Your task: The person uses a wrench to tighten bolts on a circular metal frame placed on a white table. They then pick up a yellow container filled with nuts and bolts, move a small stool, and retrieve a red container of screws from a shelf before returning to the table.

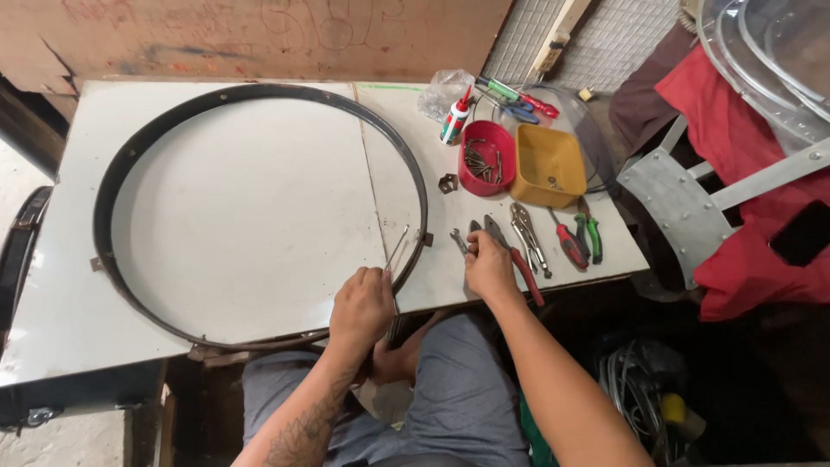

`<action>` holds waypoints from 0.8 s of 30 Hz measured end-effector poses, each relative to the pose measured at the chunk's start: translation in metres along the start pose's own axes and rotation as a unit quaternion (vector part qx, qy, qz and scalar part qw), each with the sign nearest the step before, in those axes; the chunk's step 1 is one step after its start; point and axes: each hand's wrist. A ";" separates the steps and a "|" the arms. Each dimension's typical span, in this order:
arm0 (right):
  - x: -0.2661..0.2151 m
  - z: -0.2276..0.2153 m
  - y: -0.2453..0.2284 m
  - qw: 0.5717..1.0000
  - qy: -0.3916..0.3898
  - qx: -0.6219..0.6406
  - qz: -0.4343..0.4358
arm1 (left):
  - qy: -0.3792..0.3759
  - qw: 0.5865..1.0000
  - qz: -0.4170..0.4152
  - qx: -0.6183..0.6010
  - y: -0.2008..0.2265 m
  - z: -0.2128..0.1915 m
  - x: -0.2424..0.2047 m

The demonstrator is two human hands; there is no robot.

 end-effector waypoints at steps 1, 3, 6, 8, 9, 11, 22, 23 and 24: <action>-0.002 0.002 -0.002 1.000 0.002 0.000 0.004 | -0.003 1.000 0.003 -0.002 0.001 -0.005 0.001; -0.004 0.006 -0.005 0.998 0.018 -0.041 -0.040 | 0.027 0.992 0.117 0.046 0.003 -0.013 0.006; -0.003 0.025 0.016 0.989 0.087 -0.036 -0.118 | 0.019 0.987 0.153 0.048 0.004 -0.019 0.008; -0.008 0.012 0.025 0.982 0.138 -0.027 -0.128 | 0.013 0.986 0.160 0.051 0.005 -0.023 0.008; -0.010 0.003 0.031 0.972 0.188 -0.017 -0.141 | 0.009 0.984 0.167 0.056 0.007 -0.024 0.011; -0.016 -0.038 0.044 0.965 0.217 0.002 -0.150 | -0.035 0.988 0.144 0.041 0.010 -0.028 0.008; 0.008 -0.289 0.268 0.871 0.489 -0.049 0.003 | -0.090 0.994 0.031 0.058 0.011 -0.021 0.002; 0.011 -0.309 0.272 0.862 0.502 -0.078 0.001 | -0.077 0.996 0.020 0.048 0.011 -0.019 0.001; 0.013 -0.329 0.277 0.851 0.514 -0.106 -0.001 | -0.064 0.997 0.009 0.039 0.012 -0.017 0.000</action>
Point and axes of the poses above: each hand's wrist, its own x-axis towards the middle knuckle, its own z-axis out of the palm, y = z × x, and after that the axes turned 10 degrees about x, right-handed
